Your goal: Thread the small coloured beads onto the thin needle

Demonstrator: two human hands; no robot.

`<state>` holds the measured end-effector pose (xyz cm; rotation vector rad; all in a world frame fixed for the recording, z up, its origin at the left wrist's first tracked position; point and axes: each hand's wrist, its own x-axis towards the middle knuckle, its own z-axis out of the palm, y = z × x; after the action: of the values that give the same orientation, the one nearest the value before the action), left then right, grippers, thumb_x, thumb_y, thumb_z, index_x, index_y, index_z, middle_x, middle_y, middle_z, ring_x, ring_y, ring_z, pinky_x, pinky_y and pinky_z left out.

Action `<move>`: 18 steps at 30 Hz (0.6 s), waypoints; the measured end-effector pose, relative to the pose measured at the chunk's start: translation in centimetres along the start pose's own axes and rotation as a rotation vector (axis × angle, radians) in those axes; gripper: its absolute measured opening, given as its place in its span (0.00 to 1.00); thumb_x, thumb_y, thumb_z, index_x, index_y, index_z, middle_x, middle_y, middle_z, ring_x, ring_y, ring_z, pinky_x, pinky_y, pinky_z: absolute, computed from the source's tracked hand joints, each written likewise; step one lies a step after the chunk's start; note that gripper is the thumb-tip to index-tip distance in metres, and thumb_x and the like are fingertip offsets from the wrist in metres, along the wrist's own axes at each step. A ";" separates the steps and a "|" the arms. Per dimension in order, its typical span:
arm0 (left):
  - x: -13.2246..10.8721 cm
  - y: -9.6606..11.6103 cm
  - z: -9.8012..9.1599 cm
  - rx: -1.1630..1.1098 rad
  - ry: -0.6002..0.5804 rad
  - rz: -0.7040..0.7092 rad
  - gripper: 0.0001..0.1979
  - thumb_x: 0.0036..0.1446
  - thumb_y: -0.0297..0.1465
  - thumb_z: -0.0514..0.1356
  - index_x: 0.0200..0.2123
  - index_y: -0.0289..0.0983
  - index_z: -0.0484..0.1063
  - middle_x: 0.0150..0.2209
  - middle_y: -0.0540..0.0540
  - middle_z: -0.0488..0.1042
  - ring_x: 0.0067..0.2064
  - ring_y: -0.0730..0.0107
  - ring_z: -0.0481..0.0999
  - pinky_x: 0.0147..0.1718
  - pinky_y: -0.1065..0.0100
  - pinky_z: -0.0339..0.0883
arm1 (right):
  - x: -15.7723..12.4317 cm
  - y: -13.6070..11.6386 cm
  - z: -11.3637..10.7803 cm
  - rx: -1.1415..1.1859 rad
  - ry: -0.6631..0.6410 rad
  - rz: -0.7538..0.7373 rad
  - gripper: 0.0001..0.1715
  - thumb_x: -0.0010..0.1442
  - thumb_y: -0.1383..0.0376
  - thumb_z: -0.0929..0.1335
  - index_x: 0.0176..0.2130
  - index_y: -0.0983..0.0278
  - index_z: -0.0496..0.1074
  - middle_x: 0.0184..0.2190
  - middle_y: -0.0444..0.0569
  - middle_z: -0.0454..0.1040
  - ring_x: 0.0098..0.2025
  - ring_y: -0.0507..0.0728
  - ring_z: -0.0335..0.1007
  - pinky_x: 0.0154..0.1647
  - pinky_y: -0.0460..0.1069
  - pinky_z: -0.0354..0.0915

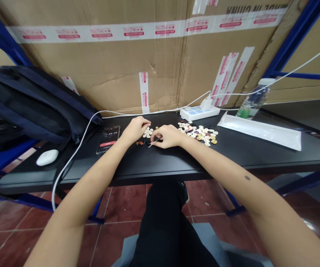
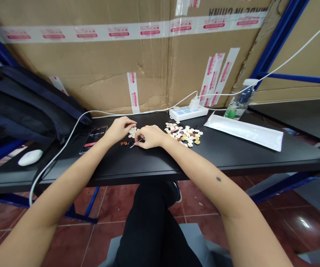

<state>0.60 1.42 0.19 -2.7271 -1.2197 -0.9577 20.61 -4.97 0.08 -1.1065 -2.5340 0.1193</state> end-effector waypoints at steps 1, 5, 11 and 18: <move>0.0 0.0 0.0 -0.002 0.000 0.000 0.10 0.63 0.29 0.61 0.40 0.38 0.84 0.39 0.42 0.82 0.42 0.59 0.80 0.48 0.60 0.72 | 0.0 0.0 0.0 0.001 0.000 -0.001 0.10 0.57 0.60 0.72 0.39 0.57 0.83 0.31 0.44 0.79 0.32 0.54 0.71 0.33 0.48 0.55; 0.0 0.0 0.0 -0.031 0.003 -0.003 0.09 0.62 0.28 0.61 0.39 0.38 0.84 0.38 0.42 0.82 0.42 0.59 0.80 0.49 0.59 0.71 | 0.0 0.1 0.0 0.000 0.008 -0.009 0.09 0.56 0.64 0.71 0.38 0.57 0.83 0.32 0.43 0.80 0.34 0.55 0.73 0.34 0.48 0.56; 0.0 0.0 0.1 -0.050 -0.005 -0.009 0.09 0.62 0.26 0.62 0.39 0.37 0.84 0.38 0.41 0.82 0.42 0.58 0.80 0.49 0.59 0.71 | 0.0 -0.1 0.0 -0.035 -0.003 -0.017 0.10 0.56 0.66 0.70 0.38 0.58 0.82 0.32 0.44 0.81 0.35 0.56 0.74 0.34 0.48 0.56; 0.0 -0.1 0.2 -0.034 -0.012 -0.008 0.10 0.63 0.27 0.61 0.40 0.35 0.84 0.39 0.38 0.82 0.42 0.56 0.79 0.49 0.58 0.71 | 0.2 -0.7 -0.6 -0.108 -0.084 0.006 0.10 0.58 0.67 0.69 0.40 0.60 0.80 0.34 0.45 0.81 0.35 0.56 0.74 0.33 0.49 0.55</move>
<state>0.65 1.50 0.05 -2.7596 -1.2292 -0.9729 20.27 -5.34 0.81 -1.1731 -2.6393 0.0309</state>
